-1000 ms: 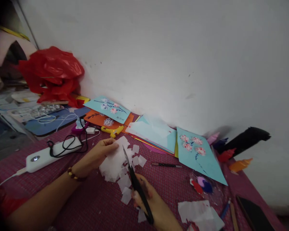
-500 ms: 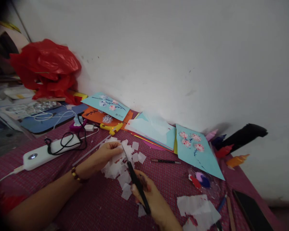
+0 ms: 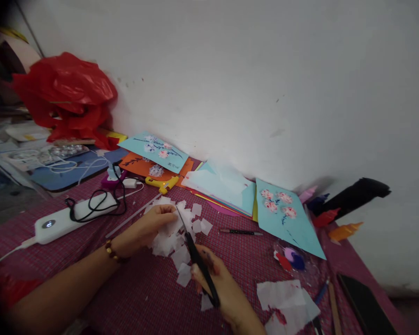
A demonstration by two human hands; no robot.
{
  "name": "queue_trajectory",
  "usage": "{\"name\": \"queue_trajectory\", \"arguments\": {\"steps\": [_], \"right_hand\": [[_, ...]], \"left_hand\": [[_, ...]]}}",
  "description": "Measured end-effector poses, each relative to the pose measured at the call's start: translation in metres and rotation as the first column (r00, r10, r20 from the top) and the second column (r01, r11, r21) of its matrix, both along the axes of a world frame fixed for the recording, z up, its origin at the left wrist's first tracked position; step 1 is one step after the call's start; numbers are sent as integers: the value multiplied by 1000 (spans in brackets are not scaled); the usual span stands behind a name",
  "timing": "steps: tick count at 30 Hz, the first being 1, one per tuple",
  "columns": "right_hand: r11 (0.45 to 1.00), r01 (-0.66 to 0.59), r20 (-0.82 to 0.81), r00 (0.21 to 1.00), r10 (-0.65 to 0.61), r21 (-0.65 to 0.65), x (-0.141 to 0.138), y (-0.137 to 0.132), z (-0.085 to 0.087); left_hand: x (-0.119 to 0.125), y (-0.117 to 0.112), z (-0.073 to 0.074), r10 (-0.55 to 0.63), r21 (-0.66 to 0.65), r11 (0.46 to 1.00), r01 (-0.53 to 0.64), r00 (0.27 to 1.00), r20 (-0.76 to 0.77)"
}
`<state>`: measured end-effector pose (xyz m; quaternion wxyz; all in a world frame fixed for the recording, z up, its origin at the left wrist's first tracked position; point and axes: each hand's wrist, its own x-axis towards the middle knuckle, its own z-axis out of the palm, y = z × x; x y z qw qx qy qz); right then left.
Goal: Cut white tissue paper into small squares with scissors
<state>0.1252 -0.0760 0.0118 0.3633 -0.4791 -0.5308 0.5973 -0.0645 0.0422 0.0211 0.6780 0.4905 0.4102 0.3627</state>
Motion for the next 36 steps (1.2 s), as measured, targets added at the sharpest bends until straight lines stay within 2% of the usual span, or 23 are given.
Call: {"name": "queue_trajectory", "arguments": {"steps": [6,10,15,17,19,24,30,36], "right_hand": [[999,36,17,999,-35,-29,1,0,-4],[995,78,-2,997,-78,-56,-1,2,-6],[984,157,-82,983,-163,-82,-4,2,-4],[988,141,-71,987,-145,-64,-4,1,-1],[995,96,-53,994,-98,-29,-4,0,3],[1000,16,3,1000,-16,-26,2,-1,9],[996,-87,92,992,89,-24,7,2,9],[996,-76,115,990,81,-49,0,5,5]], "left_hand": [[-2,4,-4,14,25,1000,-13,999,-40],[-7,7,0,-9,27,1000,9,1000,-23],[-21,11,10,-118,38,992,119,993,-26],[-26,14,11,-163,38,986,165,986,-38],[-29,17,10,-131,41,990,132,991,-23],[-31,24,2,98,22,995,-99,995,36],[-30,25,1,107,12,994,-107,994,-21],[-24,18,6,69,41,997,-65,994,-84]]}}
